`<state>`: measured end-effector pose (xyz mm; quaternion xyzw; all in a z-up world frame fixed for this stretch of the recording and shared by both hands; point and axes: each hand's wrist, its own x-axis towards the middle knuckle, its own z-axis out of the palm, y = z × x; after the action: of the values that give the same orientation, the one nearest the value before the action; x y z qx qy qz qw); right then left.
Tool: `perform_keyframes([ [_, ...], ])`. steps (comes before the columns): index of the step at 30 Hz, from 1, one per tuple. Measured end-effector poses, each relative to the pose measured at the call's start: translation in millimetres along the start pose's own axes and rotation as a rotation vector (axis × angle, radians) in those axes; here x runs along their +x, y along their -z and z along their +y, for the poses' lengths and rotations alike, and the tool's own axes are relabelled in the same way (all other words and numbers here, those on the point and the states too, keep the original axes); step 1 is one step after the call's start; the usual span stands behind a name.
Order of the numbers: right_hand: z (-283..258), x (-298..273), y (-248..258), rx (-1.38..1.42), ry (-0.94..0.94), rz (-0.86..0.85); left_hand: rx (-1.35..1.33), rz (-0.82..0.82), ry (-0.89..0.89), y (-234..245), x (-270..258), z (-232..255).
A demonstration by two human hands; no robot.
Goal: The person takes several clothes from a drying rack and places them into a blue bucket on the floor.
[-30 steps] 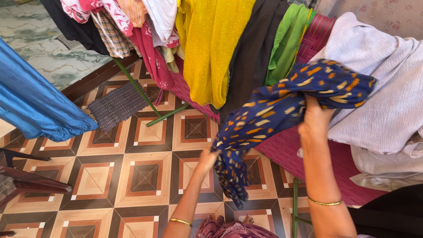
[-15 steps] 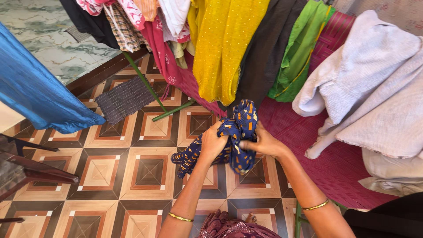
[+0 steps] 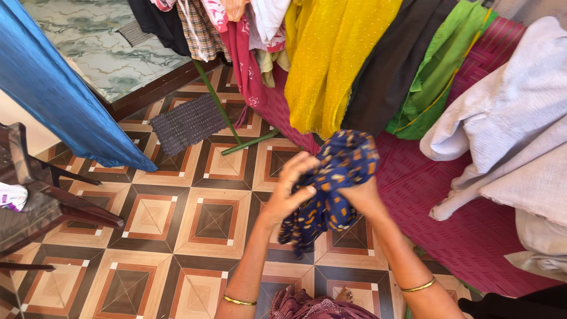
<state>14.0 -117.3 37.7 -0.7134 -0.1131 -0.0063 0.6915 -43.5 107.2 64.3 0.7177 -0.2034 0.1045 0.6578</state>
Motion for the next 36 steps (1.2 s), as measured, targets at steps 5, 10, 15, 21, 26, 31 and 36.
perform_keyframes([
  [5, 5, 14, 22, 0.549, -0.125, 0.057, 0.116, 0.044, 0.235, 16, -28, -27],
  [10, -2, 14, 29, 0.753, -0.167, 0.196, 0.402, 0.036, 0.436, 3, -78, -117],
  [15, -3, 7, 26, 0.783, -0.117, 0.225, 0.259, 0.314, 0.684, 28, -104, -181],
  [21, 1, 1, -5, 0.701, -0.064, 0.243, -0.543, 0.802, 0.799, 70, -103, -126],
  [26, 13, -4, -37, 0.632, -0.017, 0.229, -0.563, 0.938, 0.649, 91, -100, -73],
  [31, 27, -14, -67, 0.239, 0.085, 0.173, -0.256, 0.908, 0.634, 86, -107, -67],
  [36, 29, -30, -94, 0.106, 0.048, 0.085, 0.022, 0.47, 0.441, 43, -112, -55],
])
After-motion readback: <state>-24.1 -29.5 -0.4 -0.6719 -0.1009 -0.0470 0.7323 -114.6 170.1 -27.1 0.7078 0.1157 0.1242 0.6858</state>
